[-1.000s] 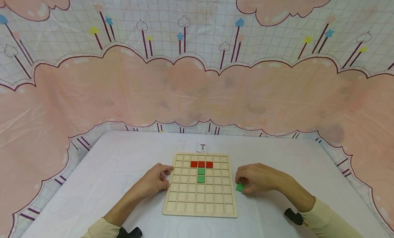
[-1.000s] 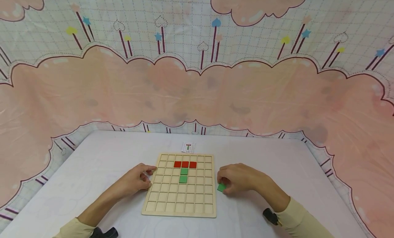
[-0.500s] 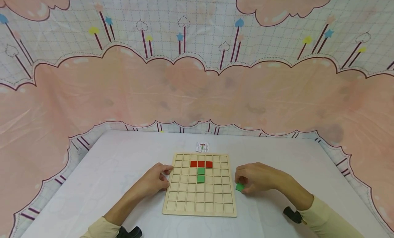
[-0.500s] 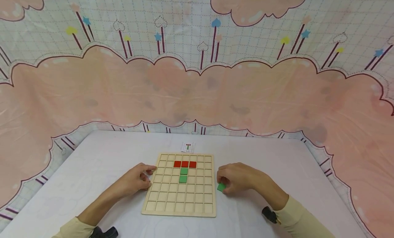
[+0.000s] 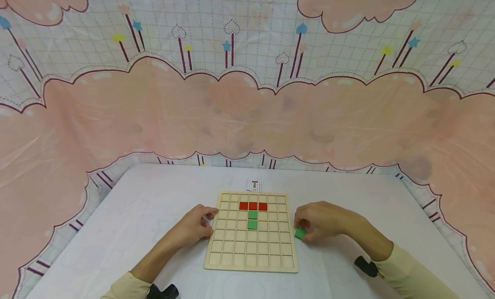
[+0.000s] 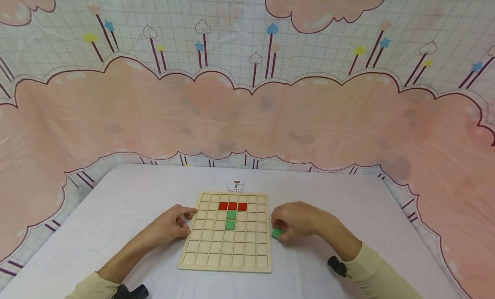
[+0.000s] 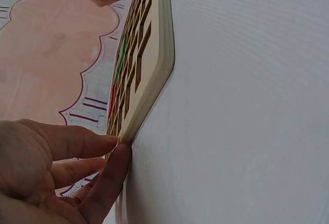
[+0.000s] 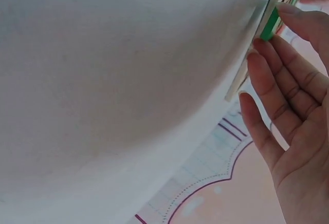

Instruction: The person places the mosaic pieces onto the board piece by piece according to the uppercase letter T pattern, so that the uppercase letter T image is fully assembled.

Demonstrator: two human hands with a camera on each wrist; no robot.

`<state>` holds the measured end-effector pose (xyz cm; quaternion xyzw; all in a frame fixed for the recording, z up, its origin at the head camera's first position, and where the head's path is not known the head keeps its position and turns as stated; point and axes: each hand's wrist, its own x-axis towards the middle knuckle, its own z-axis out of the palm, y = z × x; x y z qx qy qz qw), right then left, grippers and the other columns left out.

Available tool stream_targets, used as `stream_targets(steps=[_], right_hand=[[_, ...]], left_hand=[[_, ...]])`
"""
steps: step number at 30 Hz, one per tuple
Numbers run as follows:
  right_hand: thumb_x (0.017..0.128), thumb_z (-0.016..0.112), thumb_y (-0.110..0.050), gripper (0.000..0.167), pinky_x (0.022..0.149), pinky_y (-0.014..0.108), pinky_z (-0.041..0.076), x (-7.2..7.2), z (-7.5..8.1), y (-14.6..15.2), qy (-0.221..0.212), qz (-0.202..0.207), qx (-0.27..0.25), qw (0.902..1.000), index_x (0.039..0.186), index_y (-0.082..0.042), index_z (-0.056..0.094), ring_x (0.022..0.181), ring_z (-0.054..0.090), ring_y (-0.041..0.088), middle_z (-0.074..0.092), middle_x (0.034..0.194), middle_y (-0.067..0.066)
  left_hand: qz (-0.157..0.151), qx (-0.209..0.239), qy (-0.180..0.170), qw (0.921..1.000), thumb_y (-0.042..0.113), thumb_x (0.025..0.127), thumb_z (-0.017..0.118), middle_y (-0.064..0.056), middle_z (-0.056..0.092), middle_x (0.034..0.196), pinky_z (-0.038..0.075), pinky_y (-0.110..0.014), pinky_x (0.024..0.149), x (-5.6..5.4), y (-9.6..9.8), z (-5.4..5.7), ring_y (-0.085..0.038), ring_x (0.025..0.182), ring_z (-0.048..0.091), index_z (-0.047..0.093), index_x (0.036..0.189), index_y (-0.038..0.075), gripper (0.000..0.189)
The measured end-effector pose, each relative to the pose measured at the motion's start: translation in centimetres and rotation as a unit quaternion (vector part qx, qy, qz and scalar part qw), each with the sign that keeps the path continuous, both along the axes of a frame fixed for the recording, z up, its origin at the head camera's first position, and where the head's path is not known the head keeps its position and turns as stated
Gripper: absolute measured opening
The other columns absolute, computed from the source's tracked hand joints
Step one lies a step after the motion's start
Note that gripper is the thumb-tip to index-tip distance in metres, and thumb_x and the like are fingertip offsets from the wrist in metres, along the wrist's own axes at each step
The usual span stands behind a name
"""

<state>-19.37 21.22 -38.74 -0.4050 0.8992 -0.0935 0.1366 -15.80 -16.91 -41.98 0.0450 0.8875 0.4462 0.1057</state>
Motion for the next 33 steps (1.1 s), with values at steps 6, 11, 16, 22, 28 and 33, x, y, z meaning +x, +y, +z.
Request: stream_targets(steps=[6, 11, 16, 22, 28, 33], right_hand=[[0.083, 0.079, -0.026, 0.016, 0.074, 0.023, 0.048, -0.3, 0.1, -0.3, -0.002, 0.002, -0.011, 0.9999, 0.092, -0.03, 0.067, 0.081, 0.056, 0.003, 0.058, 0.085, -0.017], [0.084, 0.079, -0.028, 0.015, 0.072, 0.021, 0.048, -0.5, 0.2, -0.8, 0.003, 0.013, -0.018, 0.9997, 0.092, -0.029, 0.067, 0.08, 0.057, 0.003, 0.059, 0.085, -0.016], [0.085, 0.076, -0.027, 0.012, 0.071, 0.021, 0.048, -0.5, 0.5, -1.4, 0.013, 0.025, -0.026, 0.9993, 0.091, -0.028, 0.066, 0.079, 0.057, 0.002, 0.059, 0.085, -0.016], [0.085, 0.076, -0.027, 0.011, 0.069, 0.02, 0.047, -0.6, 0.8, -2.3, 0.015, 0.032, -0.027, 0.999, 0.091, -0.027, 0.066, 0.078, 0.056, 0.003, 0.059, 0.084, -0.015], [0.084, 0.077, -0.027, 0.014, 0.07, 0.02, 0.047, -0.8, 1.0, -3.3, 0.016, 0.046, -0.032, 0.9983, 0.093, -0.025, 0.067, 0.079, 0.057, 0.005, 0.061, 0.085, -0.013], [0.085, 0.078, -0.03, 0.016, 0.071, 0.02, 0.047, -1.0, 0.9, -4.0, 0.026, 0.055, -0.024, 0.9979, 0.097, -0.025, 0.068, 0.08, 0.056, 0.003, 0.06, 0.087, -0.014]], left_hand=[[0.003, 0.004, -0.003, 1.0, -0.014, 0.079, 0.071, -0.008, 0.054, 0.108, 0.048, -0.025, 0.06, 0.0, 0.0, 0.0, -0.017, 0.081, 0.054, 0.06, 0.136, -0.004, 0.059], [0.004, 0.003, -0.005, 1.0, -0.013, 0.079, 0.072, -0.008, 0.055, 0.109, 0.048, -0.025, 0.06, 0.0, 0.0, 0.0, -0.017, 0.081, 0.054, 0.06, 0.136, -0.004, 0.058], [0.004, 0.004, -0.007, 1.0, -0.012, 0.079, 0.072, -0.008, 0.055, 0.11, 0.047, -0.026, 0.06, 0.0, 0.0, 0.0, -0.017, 0.08, 0.054, 0.06, 0.136, -0.003, 0.059], [-0.005, 0.01, 0.002, 0.9999, -0.013, 0.078, 0.072, -0.01, 0.056, 0.11, 0.046, -0.025, 0.06, 0.1, -0.1, 0.2, -0.017, 0.08, 0.054, 0.059, 0.136, -0.006, 0.059], [-0.008, 0.014, 0.002, 0.9999, -0.013, 0.078, 0.071, -0.01, 0.056, 0.11, 0.045, -0.025, 0.06, 0.0, -0.1, 0.2, -0.017, 0.08, 0.054, 0.059, 0.136, -0.006, 0.06], [-0.007, 0.011, 0.0, 0.9999, -0.013, 0.078, 0.072, -0.01, 0.056, 0.11, 0.045, -0.025, 0.06, 0.0, -0.1, 0.2, -0.018, 0.08, 0.054, 0.059, 0.136, -0.006, 0.06]])
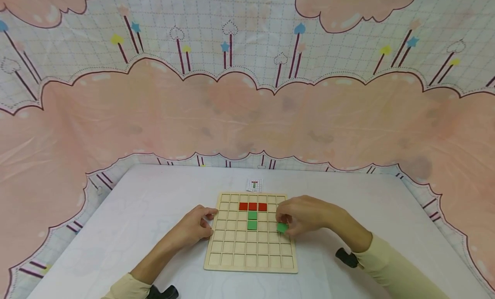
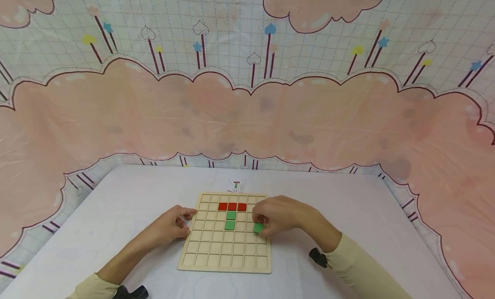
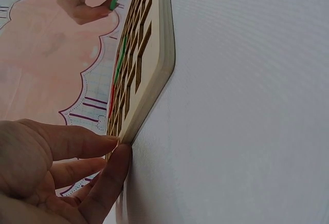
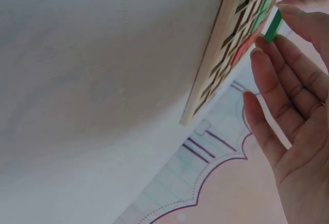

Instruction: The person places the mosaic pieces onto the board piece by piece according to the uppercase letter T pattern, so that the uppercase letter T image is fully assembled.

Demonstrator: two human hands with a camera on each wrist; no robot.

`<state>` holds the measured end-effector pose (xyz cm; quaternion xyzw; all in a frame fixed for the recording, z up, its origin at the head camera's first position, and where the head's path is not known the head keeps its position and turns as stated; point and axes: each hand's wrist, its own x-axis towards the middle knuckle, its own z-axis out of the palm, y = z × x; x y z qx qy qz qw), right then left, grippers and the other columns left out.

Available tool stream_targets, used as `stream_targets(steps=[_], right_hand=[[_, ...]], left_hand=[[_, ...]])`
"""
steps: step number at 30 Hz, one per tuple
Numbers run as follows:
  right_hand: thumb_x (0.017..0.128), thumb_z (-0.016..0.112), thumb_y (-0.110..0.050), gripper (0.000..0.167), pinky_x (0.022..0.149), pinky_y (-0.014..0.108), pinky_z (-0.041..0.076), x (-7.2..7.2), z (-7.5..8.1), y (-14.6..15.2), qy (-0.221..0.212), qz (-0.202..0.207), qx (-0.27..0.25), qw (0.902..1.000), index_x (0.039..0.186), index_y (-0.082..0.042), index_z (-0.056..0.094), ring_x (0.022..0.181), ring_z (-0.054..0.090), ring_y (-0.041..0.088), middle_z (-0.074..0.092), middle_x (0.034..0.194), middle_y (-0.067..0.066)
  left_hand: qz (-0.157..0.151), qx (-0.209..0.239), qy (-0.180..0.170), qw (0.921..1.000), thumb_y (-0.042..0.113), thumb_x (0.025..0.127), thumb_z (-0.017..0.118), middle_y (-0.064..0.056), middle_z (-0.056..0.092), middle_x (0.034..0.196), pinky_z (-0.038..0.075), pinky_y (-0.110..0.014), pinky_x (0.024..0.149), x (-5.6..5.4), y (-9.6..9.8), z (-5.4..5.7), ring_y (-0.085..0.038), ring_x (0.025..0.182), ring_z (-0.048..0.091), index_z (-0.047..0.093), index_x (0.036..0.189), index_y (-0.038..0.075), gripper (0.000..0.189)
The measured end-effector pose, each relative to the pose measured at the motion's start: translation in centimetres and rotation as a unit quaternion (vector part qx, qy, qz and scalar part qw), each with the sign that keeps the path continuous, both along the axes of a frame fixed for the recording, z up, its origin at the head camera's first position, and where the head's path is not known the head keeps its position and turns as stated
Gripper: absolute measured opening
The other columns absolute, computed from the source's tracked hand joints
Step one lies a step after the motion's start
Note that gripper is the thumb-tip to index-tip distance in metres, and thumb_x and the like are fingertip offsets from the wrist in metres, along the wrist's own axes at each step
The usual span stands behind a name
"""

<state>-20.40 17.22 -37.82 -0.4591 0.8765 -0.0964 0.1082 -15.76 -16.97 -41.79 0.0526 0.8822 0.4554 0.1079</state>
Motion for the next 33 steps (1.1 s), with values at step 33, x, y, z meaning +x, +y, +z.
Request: stream_targets(steps=[33], right_hand=[[0.087, 0.075, -0.026, 0.016, 0.075, 0.019, 0.044, -0.5, -0.2, -4.0, 0.011, 0.066, 0.005, 0.9978, 0.102, -0.021, 0.07, 0.081, 0.054, 0.002, 0.061, 0.088, -0.013]], left_hand=[[0.001, 0.0, 0.003, 1.0, -0.015, 0.078, 0.07, -0.01, 0.055, 0.108, 0.045, -0.024, 0.059, -0.1, 0.1, -0.1, -0.018, 0.08, 0.053, 0.059, 0.136, -0.006, 0.06]])
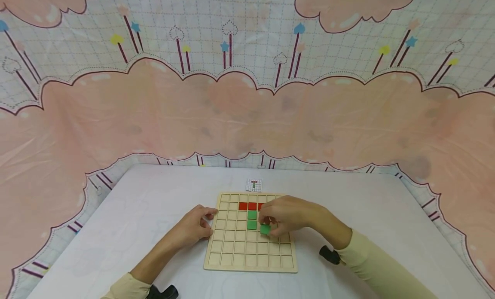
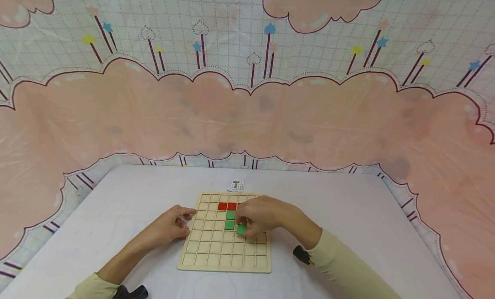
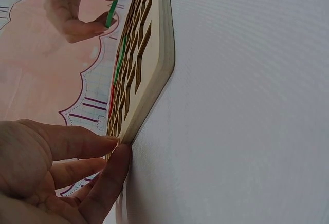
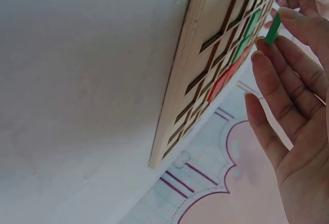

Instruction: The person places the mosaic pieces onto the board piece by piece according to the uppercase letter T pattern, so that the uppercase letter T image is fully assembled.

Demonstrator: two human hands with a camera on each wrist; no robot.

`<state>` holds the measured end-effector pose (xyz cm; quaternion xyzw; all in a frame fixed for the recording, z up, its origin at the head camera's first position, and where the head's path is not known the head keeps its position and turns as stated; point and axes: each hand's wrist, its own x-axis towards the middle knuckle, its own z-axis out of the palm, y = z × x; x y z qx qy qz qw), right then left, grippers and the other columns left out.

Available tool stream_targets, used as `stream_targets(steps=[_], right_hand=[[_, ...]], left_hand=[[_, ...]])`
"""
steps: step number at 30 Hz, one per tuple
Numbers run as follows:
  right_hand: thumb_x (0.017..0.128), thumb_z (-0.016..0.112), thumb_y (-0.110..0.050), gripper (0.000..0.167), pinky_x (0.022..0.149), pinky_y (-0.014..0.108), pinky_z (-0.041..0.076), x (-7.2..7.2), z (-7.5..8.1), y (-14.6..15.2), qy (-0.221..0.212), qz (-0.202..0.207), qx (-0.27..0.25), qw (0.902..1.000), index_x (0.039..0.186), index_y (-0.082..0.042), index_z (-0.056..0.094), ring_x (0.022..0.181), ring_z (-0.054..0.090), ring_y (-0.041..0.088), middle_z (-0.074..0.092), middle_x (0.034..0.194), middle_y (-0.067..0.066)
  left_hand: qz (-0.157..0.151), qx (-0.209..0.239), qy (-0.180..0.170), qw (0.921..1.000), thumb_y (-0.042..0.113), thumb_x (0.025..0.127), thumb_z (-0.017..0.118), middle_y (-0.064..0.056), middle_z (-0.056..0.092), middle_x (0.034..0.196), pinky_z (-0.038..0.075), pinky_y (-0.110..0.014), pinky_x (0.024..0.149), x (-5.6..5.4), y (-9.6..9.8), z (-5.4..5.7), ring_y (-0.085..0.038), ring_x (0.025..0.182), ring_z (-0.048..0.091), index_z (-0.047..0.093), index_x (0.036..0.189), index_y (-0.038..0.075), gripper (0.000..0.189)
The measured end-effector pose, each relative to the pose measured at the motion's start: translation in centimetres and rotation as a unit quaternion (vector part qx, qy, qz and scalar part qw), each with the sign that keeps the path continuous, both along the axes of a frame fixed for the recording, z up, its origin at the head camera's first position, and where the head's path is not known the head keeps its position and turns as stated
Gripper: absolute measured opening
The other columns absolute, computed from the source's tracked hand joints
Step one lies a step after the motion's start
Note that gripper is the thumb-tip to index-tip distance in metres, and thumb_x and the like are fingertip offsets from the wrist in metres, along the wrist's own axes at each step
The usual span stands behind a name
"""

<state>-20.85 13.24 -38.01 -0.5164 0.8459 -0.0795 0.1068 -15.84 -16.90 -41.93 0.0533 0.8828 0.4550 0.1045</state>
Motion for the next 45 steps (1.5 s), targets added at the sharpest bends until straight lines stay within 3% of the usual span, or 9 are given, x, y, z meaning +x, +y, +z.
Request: stream_targets(steps=[11, 22, 45], right_hand=[[0.09, 0.075, -0.031, 0.015, 0.073, 0.018, 0.044, 0.0, -0.4, -1.3, -0.005, -0.005, 0.014, 0.9999, 0.103, -0.024, 0.07, 0.081, 0.055, 0.001, 0.06, 0.089, -0.015], [0.089, 0.074, -0.03, 0.013, 0.067, 0.014, 0.042, 0.4, -0.6, -2.4, 0.016, 0.018, 0.014, 0.9996, 0.1, -0.024, 0.07, 0.076, 0.05, -0.004, 0.06, 0.087, -0.014], [0.091, 0.075, -0.033, 0.014, 0.067, 0.015, 0.04, 0.4, -1.3, -3.6, 0.036, 0.034, 0.031, 0.9983, 0.1, -0.026, 0.068, 0.076, 0.048, -0.003, 0.057, 0.089, -0.014]], left_hand=[[0.0, -0.013, 0.002, 0.9999, -0.014, 0.077, 0.071, -0.009, 0.056, 0.107, 0.045, -0.025, 0.059, 0.0, 0.0, 0.0, -0.017, 0.08, 0.053, 0.06, 0.136, -0.005, 0.06], [0.002, -0.004, 0.0, 1.0, -0.014, 0.078, 0.072, -0.009, 0.056, 0.108, 0.046, -0.025, 0.059, 0.0, 0.0, 0.1, -0.017, 0.08, 0.054, 0.06, 0.136, -0.005, 0.06], [0.001, -0.002, -0.002, 1.0, -0.014, 0.079, 0.072, -0.009, 0.055, 0.109, 0.046, -0.025, 0.059, 0.0, -0.1, -0.1, -0.017, 0.08, 0.054, 0.06, 0.136, -0.005, 0.058]])
